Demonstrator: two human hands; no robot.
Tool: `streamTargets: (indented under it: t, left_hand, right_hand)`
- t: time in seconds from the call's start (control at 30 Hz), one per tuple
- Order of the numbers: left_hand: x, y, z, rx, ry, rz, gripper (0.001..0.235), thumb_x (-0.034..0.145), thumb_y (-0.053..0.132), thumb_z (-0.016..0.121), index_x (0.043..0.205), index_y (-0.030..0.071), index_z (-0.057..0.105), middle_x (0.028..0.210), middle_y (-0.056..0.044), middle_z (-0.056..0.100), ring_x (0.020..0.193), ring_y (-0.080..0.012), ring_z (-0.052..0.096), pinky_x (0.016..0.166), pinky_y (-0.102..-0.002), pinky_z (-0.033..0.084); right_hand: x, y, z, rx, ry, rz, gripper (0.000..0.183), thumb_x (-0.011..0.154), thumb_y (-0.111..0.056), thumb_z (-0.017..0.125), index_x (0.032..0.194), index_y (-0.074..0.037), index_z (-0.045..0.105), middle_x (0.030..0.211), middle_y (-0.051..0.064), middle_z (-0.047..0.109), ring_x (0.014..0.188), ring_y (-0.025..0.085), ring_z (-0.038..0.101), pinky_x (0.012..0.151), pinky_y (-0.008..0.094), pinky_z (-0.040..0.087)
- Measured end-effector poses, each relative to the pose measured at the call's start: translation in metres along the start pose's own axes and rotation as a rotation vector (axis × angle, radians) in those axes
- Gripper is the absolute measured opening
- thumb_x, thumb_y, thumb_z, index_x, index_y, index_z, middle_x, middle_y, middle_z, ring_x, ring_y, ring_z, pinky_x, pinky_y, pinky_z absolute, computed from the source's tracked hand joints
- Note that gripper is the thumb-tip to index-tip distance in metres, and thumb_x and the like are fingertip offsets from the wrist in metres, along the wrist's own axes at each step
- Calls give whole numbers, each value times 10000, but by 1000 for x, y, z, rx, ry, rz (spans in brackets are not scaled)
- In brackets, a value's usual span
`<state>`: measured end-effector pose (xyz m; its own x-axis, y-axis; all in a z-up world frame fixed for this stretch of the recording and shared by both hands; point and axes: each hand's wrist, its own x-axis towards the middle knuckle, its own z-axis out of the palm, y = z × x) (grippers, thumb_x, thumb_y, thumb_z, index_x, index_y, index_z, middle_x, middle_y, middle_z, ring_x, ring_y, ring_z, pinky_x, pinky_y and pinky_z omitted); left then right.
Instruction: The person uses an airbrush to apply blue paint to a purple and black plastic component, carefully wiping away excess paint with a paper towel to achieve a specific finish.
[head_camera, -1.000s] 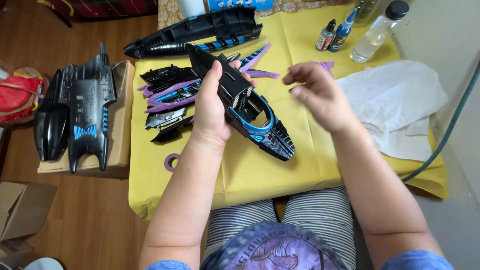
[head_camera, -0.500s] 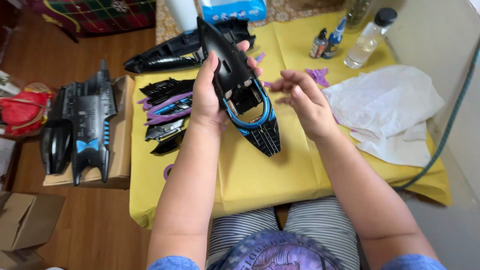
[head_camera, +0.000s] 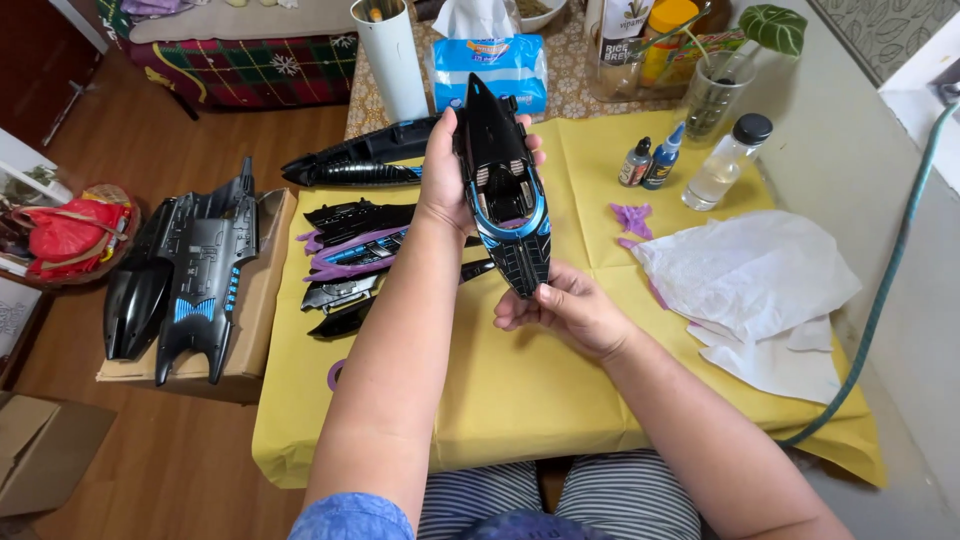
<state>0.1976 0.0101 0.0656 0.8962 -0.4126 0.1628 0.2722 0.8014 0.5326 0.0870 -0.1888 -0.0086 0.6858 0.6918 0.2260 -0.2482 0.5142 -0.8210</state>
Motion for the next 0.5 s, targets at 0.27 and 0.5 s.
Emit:
streamTargets:
  t: [0.27, 0.5]
  left_hand:
    - [8, -14, 18, -152, 269, 37, 676, 974, 534, 541, 1248, -78, 624, 1274, -281, 674, 1103, -518, 689, 1000, -669, 544]
    - [3, -18, 5, -181, 170, 27, 764, 973, 633, 533, 1364, -21, 597, 1401, -317, 587, 1299, -535, 567, 1091, -694, 452]
  right_hand:
    - [2, 12, -4, 34, 79, -176, 294, 970, -219, 665, 1129, 16, 589, 965, 364, 714, 915, 440, 773, 852, 468, 617]
    - [-1, 6, -7, 142, 23, -204, 323, 950, -252, 665, 1133, 10, 617, 929, 377, 692, 934, 478, 757, 887, 480, 592]
